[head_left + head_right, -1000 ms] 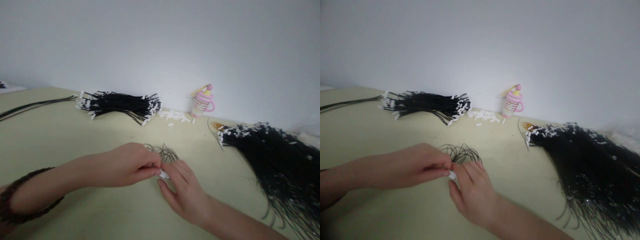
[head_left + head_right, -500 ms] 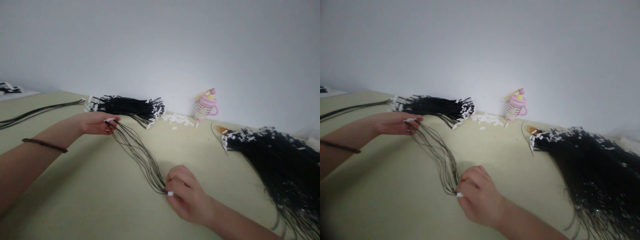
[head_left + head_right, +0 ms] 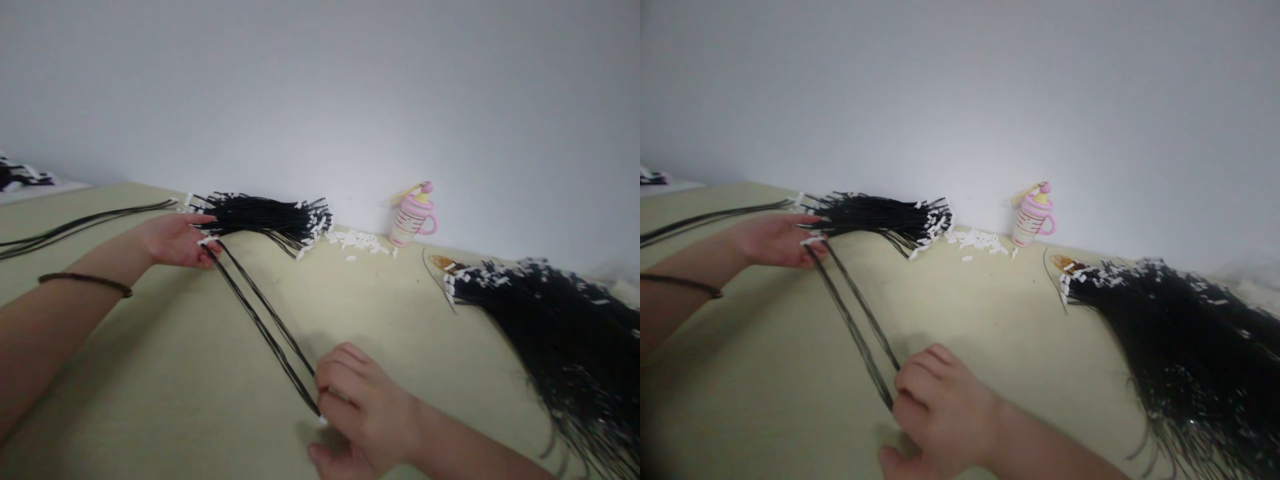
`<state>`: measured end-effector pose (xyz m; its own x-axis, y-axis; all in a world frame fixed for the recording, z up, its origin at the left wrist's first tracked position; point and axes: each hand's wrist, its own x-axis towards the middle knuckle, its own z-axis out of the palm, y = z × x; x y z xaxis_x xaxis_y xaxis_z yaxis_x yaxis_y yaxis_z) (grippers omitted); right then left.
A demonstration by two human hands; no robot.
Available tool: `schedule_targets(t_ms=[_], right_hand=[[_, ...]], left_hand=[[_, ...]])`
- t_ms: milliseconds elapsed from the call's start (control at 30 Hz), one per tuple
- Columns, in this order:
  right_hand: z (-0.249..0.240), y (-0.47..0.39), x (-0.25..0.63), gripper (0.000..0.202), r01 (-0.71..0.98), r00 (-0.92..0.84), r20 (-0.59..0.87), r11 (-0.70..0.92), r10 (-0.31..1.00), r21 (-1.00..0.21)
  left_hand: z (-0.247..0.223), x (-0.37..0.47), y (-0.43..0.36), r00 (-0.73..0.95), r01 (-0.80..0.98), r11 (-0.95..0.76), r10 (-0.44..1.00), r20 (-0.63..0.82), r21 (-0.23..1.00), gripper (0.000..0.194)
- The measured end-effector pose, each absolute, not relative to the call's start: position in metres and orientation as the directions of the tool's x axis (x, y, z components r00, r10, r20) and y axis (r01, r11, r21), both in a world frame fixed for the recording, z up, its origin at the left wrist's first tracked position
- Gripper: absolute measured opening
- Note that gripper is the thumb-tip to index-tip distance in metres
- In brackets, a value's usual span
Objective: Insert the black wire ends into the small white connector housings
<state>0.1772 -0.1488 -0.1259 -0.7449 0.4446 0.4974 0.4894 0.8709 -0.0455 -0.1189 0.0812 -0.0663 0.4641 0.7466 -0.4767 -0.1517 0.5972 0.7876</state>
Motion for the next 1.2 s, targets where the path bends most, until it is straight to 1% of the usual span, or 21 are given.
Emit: schedule_targets(t_ms=[100, 233, 333, 400, 467, 500, 533, 567, 600, 633, 667, 700, 733, 767, 800, 833, 900, 933, 1000, 1100, 1200], right_hand=[[-0.127, -0.149, 0.171, 0.026, 0.451, -0.778, 0.482, 0.892, 0.404, -0.019], [-0.126, -0.152, 0.166, 0.028, 0.436, -0.813, 0.414, 0.899, 0.410, -0.034], [-0.123, -0.157, 0.168, 0.020, 0.423, -0.845, 0.358, 0.906, 0.398, -0.009], [-0.121, -0.161, 0.171, 0.019, 0.378, -0.863, 0.344, 0.925, 0.370, -0.046], [-0.118, -0.166, 0.175, 0.020, 0.305, -0.864, 0.363, 0.936, 0.349, -0.173], [-0.117, -0.168, 0.176, 0.021, 0.280, -0.838, 0.403, 0.924, 0.368, -0.260], [-0.117, -0.168, 0.177, 0.022, 0.270, -0.782, 0.467, 0.899, 0.414, -0.346], [-0.118, -0.167, 0.178, 0.024, 0.275, -0.690, 0.538, 0.862, 0.485, -0.425], [-0.119, -0.165, 0.180, 0.025, 0.294, -0.552, 0.606, 0.813, 0.573, -0.502], [-0.121, -0.160, 0.181, 0.026, 0.315, -0.375, 0.649, 0.749, 0.662, -0.582], [-0.122, -0.155, 0.183, 0.025, 0.326, -0.185, 0.647, 0.667, 0.739, -0.669], [-0.124, -0.148, 0.185, 0.024, 0.312, -0.017, 0.600, 0.574, 0.800, -0.757], [-0.126, -0.142, 0.188, 0.023, 0.272, 0.099, 0.512, 0.471, 0.853, -0.839], [-0.128, -0.135, 0.190, 0.023, 0.215, 0.147, 0.396, 0.361, 0.906, -0.907], [-0.129, -0.129, 0.192, 0.024, 0.160, 0.129, 0.283, 0.261, 0.950, -0.952], [-0.129, -0.125, 0.193, 0.026, 0.118, 0.062, 0.185, 0.177, 0.981, -0.977], [-0.130, -0.120, 0.194, 0.033, 0.061, -0.109, 0.061, 0.068, 0.992, -0.996], [-0.130, -0.120, 0.194, 0.035, 0.028, -0.164, 0.035, 0.041, 0.986, -0.999], [-0.129, -0.121, 0.192, 0.038, -0.052, -0.201, 0.017, 0.007, 0.980, -0.999], [-0.128, -0.123, 0.191, 0.037, -0.146, -0.174, -0.003, -0.029, 0.985, -0.989], [-0.128, -0.122, 0.192, 0.035, -0.172, -0.133, -0.012, -0.035, 0.991, -0.985]], left_hand=[[-0.065, -0.115, 0.079, 0.477, -0.124, 0.605, 0.731, -0.488, 0.786, 0.015], [-0.061, -0.110, 0.067, 0.526, -0.093, 0.586, 0.715, -0.460, 0.805, 0.022], [-0.058, -0.101, 0.056, 0.580, -0.027, 0.504, 0.711, -0.397, 0.863, 0.022], [-0.056, -0.089, 0.050, 0.582, 0.016, 0.444, 0.724, -0.369, 0.896, 0.017], [-0.055, -0.072, 0.042, 0.588, 0.015, 0.394, 0.740, -0.327, 0.919, 0.010], [-0.055, -0.062, 0.037, 0.597, 0.015, 0.369, 0.742, -0.305, 0.929, 0.007], [-0.056, -0.052, 0.030, 0.611, 0.019, 0.343, 0.740, -0.282, 0.939, 0.005], [-0.056, -0.041, 0.023, 0.626, 0.032, 0.322, 0.731, -0.270, 0.946, 0.006], [-0.058, -0.031, 0.014, 0.642, 0.062, 0.313, 0.715, -0.278, 0.948, 0.011], [-0.060, -0.021, 0.004, 0.663, 0.095, 0.305, 0.691, -0.289, 0.947, 0.014], [-0.063, -0.011, -0.006, 0.700, 0.126, 0.289, 0.652, -0.292, 0.949, 0.017], [-0.066, -0.003, -0.016, 0.744, 0.158, 0.283, 0.596, -0.302, 0.946, 0.019], [-0.070, 0.004, -0.026, 0.777, 0.186, 0.259, 0.552, -0.303, 0.948, 0.019], [-0.074, 0.011, -0.035, 0.795, 0.202, 0.219, 0.532, -0.290, 0.955, 0.019], [-0.079, 0.017, -0.042, 0.801, 0.197, 0.162, 0.543, -0.254, 0.967, 0.018], [-0.084, 0.022, -0.049, 0.793, 0.179, 0.090, 0.577, -0.198, 0.980, 0.016], [-0.094, 0.030, -0.057, 0.756, 0.116, -0.006, 0.650, -0.085, 0.993, 0.015], [-0.100, 0.033, -0.059, 0.736, 0.086, -0.021, 0.675, -0.049, 0.996, 0.015], [-0.109, 0.037, -0.060, 0.708, 0.029, -0.028, 0.706, 0.000, 0.999, 0.017], [-0.118, 0.038, -0.060, 0.684, 0.005, -0.066, 0.728, 0.045, 0.998, 0.018], [-0.119, 0.037, -0.062, 0.678, 0.028, -0.125, 0.731, 0.073, 0.992, 0.018]])
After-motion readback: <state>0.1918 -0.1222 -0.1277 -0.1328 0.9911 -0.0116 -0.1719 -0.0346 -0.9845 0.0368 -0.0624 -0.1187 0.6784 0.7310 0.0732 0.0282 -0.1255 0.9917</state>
